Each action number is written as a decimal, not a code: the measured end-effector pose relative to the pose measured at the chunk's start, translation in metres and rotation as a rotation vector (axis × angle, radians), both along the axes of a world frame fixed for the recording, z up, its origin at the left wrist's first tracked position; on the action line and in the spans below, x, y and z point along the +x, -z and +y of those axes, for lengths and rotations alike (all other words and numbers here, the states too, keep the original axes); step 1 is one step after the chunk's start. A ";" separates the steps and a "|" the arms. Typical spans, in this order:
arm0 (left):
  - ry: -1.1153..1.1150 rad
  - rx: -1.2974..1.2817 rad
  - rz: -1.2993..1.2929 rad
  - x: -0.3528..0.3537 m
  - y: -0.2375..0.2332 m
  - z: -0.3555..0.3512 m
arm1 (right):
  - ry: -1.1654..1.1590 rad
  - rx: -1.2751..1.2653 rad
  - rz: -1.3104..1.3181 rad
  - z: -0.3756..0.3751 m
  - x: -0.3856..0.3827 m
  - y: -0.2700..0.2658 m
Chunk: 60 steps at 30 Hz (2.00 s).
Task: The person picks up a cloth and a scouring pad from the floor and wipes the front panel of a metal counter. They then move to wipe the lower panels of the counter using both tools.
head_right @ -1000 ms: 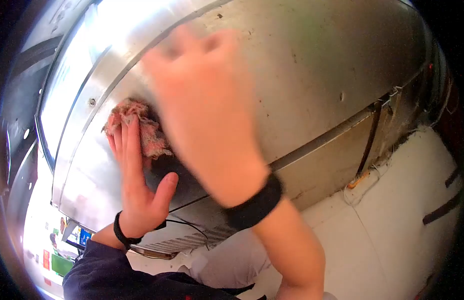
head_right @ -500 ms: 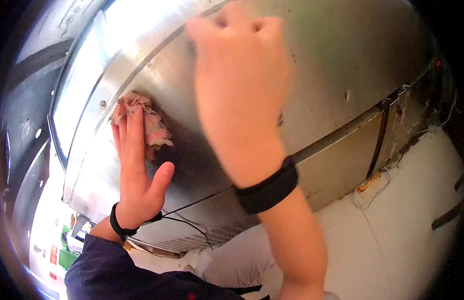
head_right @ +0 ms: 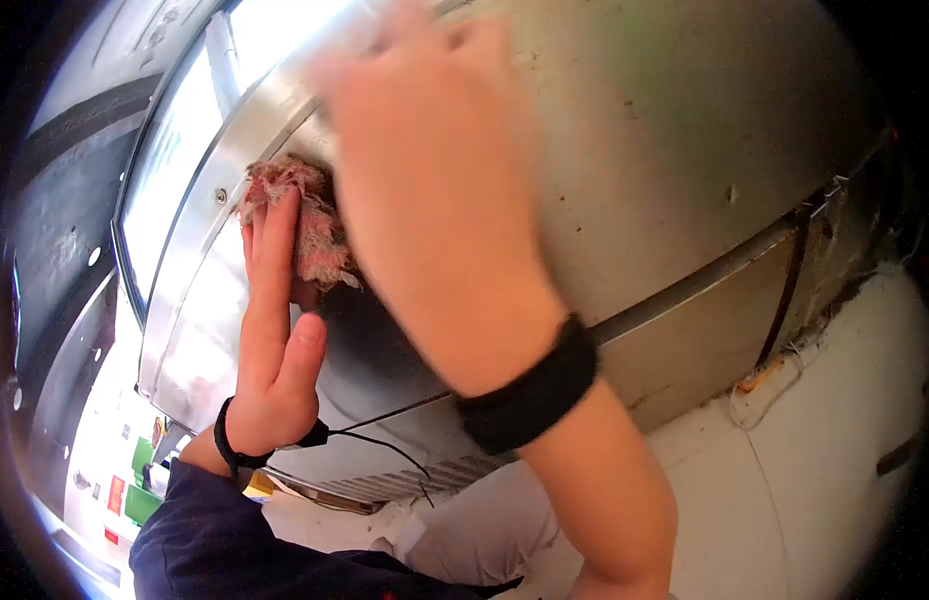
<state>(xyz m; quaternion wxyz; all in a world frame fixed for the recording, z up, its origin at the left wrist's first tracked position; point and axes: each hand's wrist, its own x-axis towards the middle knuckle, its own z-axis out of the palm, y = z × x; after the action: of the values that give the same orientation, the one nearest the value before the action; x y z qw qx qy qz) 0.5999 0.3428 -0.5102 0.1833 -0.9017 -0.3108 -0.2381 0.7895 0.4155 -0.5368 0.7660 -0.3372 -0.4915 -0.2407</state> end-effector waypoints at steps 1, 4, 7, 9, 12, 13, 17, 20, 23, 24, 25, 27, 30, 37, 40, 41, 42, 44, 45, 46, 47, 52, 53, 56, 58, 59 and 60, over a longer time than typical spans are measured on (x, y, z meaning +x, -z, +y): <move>0.009 -0.007 0.015 -0.003 0.000 0.000 | 0.210 0.037 0.004 0.012 0.017 0.014; 0.007 0.013 0.028 -0.011 0.004 0.000 | 0.235 -0.140 0.127 -0.025 0.029 -0.020; -0.008 0.035 0.044 -0.014 0.005 0.001 | 0.289 -0.061 -0.037 -0.026 0.003 -0.016; -0.020 0.038 0.042 -0.016 0.006 0.001 | 0.231 -0.155 -0.059 -0.035 -0.013 -0.021; -0.025 0.027 0.030 -0.022 0.004 0.003 | 0.210 -0.233 -0.031 -0.034 0.005 -0.024; -0.046 0.053 0.041 -0.022 0.004 0.000 | 0.240 -0.238 0.035 -0.031 0.018 -0.023; -0.075 0.052 0.047 -0.022 0.007 -0.002 | 0.177 -0.032 0.102 -0.027 -0.016 -0.010; -0.077 0.052 0.051 -0.021 0.006 -0.002 | 0.006 -0.146 -0.067 -0.011 -0.035 -0.009; -0.098 0.063 0.041 -0.024 0.007 -0.004 | 0.651 0.303 -0.043 0.038 -0.007 0.018; -0.104 0.053 0.024 -0.024 0.009 -0.007 | 0.517 0.125 -0.051 0.024 0.012 0.018; -0.110 0.046 0.028 -0.024 0.010 -0.009 | 0.383 -0.048 -0.059 0.009 0.030 0.016; -0.114 0.059 0.032 -0.022 0.011 -0.009 | 0.252 -0.220 -0.066 -0.010 0.021 0.012; -0.123 0.071 0.049 -0.016 0.014 -0.008 | 0.154 -0.071 0.008 -0.034 -0.045 -0.010; -0.187 0.104 0.024 -0.025 0.020 -0.012 | 0.186 -0.133 0.107 -0.008 0.022 0.003; -0.221 0.210 0.022 -0.016 0.019 -0.004 | -0.027 -0.178 -0.014 -0.029 -0.022 -0.002; -0.268 0.263 0.026 -0.014 0.019 -0.005 | -0.031 -0.195 -0.010 -0.030 -0.024 0.002; -0.277 0.263 0.024 -0.015 0.020 -0.005 | -0.036 -0.212 -0.004 -0.032 -0.026 0.005; -0.319 0.310 0.021 -0.016 0.022 -0.005 | 0.082 -0.286 0.052 -0.031 0.003 0.013; -0.305 0.342 0.028 -0.014 0.024 -0.003 | 0.197 -0.220 0.032 -0.017 0.026 0.022; -0.316 0.339 0.019 -0.009 0.022 0.000 | 0.168 -0.240 0.093 -0.015 0.044 0.026; -0.284 0.321 0.051 -0.003 0.021 0.004 | 0.119 -0.259 0.099 -0.011 0.062 0.033; -0.171 0.269 0.113 0.054 0.017 0.020 | -0.063 -0.302 0.183 -0.015 0.089 0.050; -0.136 0.240 0.101 0.055 0.020 0.021 | -0.094 -0.310 0.218 -0.014 0.091 0.050; -0.185 0.206 0.112 0.030 0.026 0.011 | -0.026 -0.362 0.166 -0.015 0.095 0.053; -0.266 0.186 0.134 0.018 0.023 0.007 | -0.017 -0.365 0.149 -0.016 0.097 0.055; -0.230 0.250 0.118 0.018 0.022 0.007 | -0.018 -0.364 0.122 -0.017 0.096 0.055; -0.196 0.312 0.098 0.020 0.022 0.007 | -0.011 -0.369 0.118 -0.017 0.097 0.055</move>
<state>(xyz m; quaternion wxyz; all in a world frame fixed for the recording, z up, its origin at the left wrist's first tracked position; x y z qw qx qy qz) 0.6196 0.3502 -0.5321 0.3582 -0.8383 -0.3471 -0.2203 0.8862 0.3982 -0.5916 0.7200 -0.4827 -0.4834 -0.1224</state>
